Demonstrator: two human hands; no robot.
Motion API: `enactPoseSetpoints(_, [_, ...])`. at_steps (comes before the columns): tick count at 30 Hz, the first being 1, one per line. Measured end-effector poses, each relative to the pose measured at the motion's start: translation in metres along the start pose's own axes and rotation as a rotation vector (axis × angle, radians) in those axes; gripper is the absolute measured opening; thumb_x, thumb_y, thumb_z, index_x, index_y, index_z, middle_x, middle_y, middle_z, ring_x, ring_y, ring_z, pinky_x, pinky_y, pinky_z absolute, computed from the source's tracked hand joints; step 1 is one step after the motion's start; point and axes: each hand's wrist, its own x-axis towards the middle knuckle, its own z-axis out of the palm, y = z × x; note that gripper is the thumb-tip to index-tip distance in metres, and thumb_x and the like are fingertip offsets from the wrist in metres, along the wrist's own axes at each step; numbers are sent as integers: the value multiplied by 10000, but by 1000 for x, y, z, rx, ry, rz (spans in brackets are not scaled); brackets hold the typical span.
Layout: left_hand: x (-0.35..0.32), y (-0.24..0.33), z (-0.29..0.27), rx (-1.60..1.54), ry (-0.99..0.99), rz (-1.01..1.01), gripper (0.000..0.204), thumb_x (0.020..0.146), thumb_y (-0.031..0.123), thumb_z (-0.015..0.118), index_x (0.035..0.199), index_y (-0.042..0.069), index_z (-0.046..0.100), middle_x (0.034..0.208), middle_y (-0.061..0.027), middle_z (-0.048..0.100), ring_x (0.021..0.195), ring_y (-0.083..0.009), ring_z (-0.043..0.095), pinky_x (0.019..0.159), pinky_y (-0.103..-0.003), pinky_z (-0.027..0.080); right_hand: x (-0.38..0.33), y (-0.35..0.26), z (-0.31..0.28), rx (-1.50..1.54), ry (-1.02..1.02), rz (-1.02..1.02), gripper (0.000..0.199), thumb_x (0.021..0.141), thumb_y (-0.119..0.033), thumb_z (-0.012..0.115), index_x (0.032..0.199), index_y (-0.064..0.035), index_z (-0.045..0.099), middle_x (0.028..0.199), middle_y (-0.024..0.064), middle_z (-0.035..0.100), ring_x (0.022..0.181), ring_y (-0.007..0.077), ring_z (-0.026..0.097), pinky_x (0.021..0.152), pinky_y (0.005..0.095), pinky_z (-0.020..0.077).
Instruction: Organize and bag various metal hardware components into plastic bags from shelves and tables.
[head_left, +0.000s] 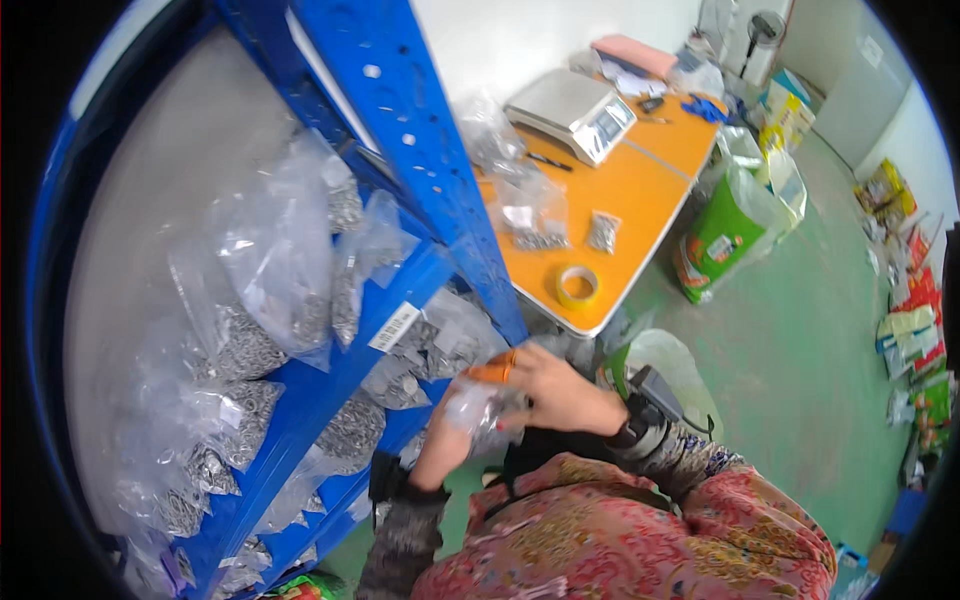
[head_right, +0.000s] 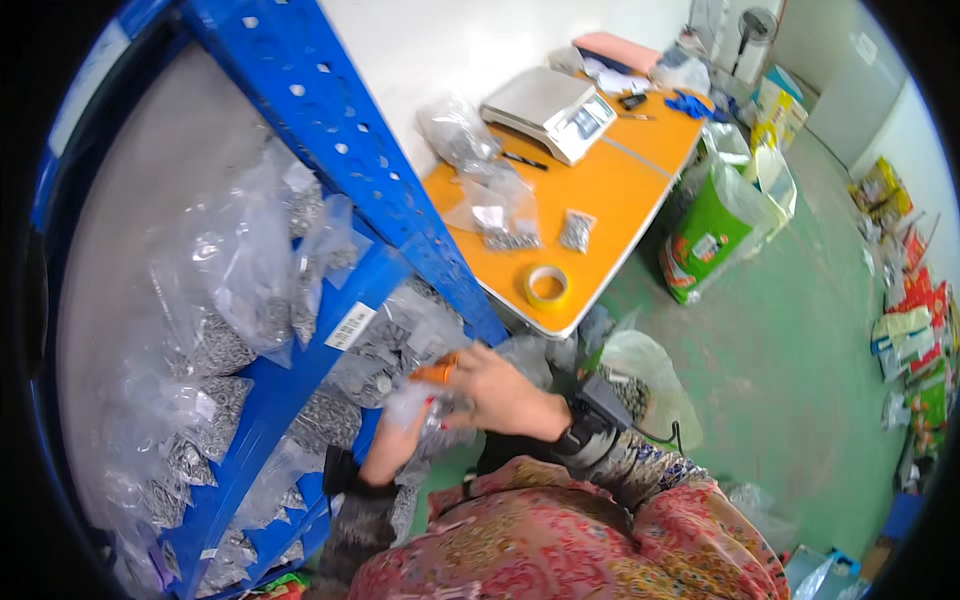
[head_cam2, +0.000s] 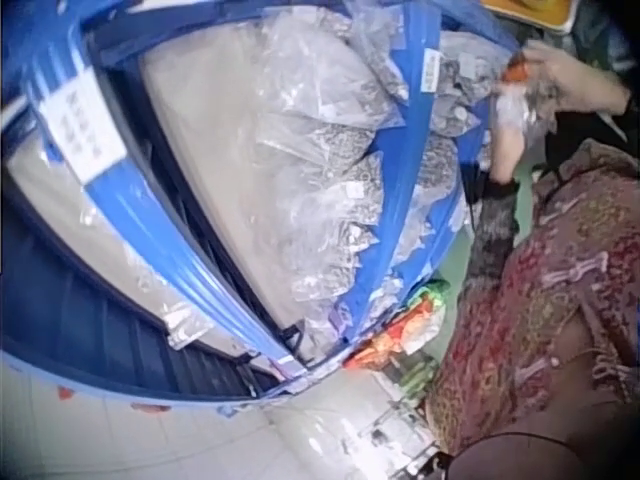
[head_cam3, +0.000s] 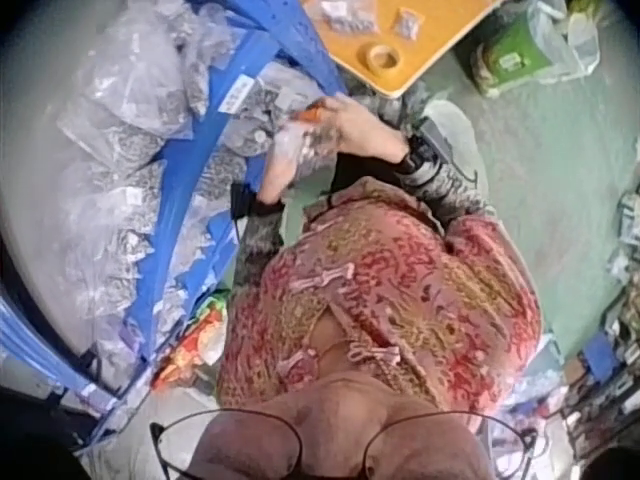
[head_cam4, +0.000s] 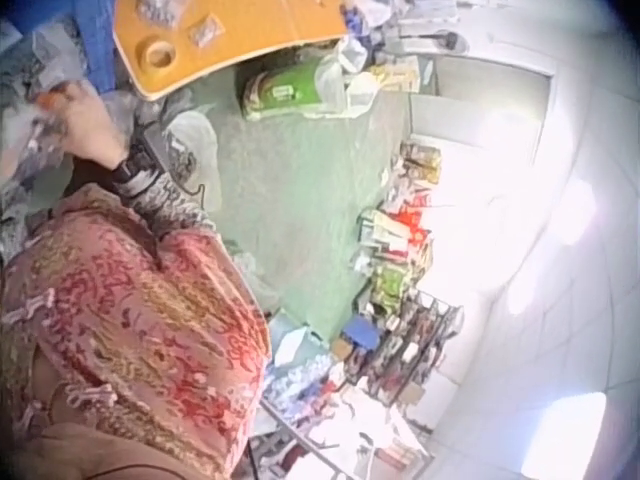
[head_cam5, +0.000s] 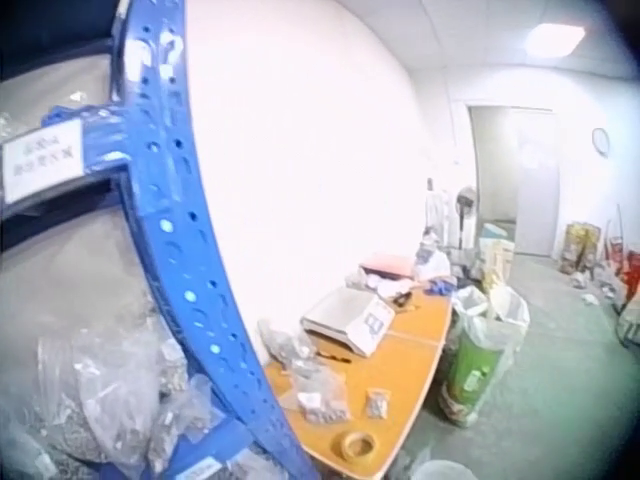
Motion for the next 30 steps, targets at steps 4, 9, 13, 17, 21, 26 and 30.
enactPoseSetpoints(4, [70,-38,45,-86,-187,-57,278,857,-6,453,1134,7,476,1114,-66,527,1006,-162,514,863,-292,412,-22,53,-16,29,125,243,485,625,-193,730,1079,-91,594,891,133,540,846,303,528,732,349,439])
enactPoseSetpoints(9, [149,-14,94,-470,-276,-166,314,868,34,504,1180,24,467,1121,-27,513,1048,-109,466,904,-271,380,-40,128,-68,78,255,509,148,750,-124,670,791,12,626,721,84,541,597,159,485,552,276,401])
enactPoseSetpoints(13, [199,-20,103,-644,-203,-258,346,902,192,505,1200,22,457,1159,-49,497,1071,-120,459,906,-267,376,-22,154,-117,592,399,872,143,820,-157,619,816,-21,659,677,-36,573,561,41,442,514,213,357])
enactPoseSetpoints(17, [249,-31,105,-766,-19,-293,416,926,328,442,1172,-6,474,1077,-89,558,974,-156,529,861,-282,411,-9,201,-148,730,599,811,182,840,-197,597,823,-30,668,649,-31,586,540,40,457,509,209,371])
enactPoseSetpoints(21, [298,-84,100,-473,334,-123,243,916,185,435,1046,9,540,952,-105,609,869,-202,577,801,-314,437,-4,266,-137,453,571,901,167,845,-154,569,810,-19,661,664,-5,597,576,79,515,546,231,410])
enactPoseSetpoints(26, [322,-132,108,116,386,16,207,826,-1,403,946,25,570,944,-116,597,930,-260,549,843,-327,408,-8,302,-139,595,693,869,165,855,-129,548,819,0,644,708,6,607,623,80,536,581,239,429])
enactPoseSetpoints(30, [316,-152,140,665,566,-43,481,744,143,625,1186,63,450,1067,-188,548,1014,-354,508,882,-374,391,-22,309,-148,592,732,898,170,872,-117,528,825,8,633,750,-2,610,668,73,533,622,221,421])
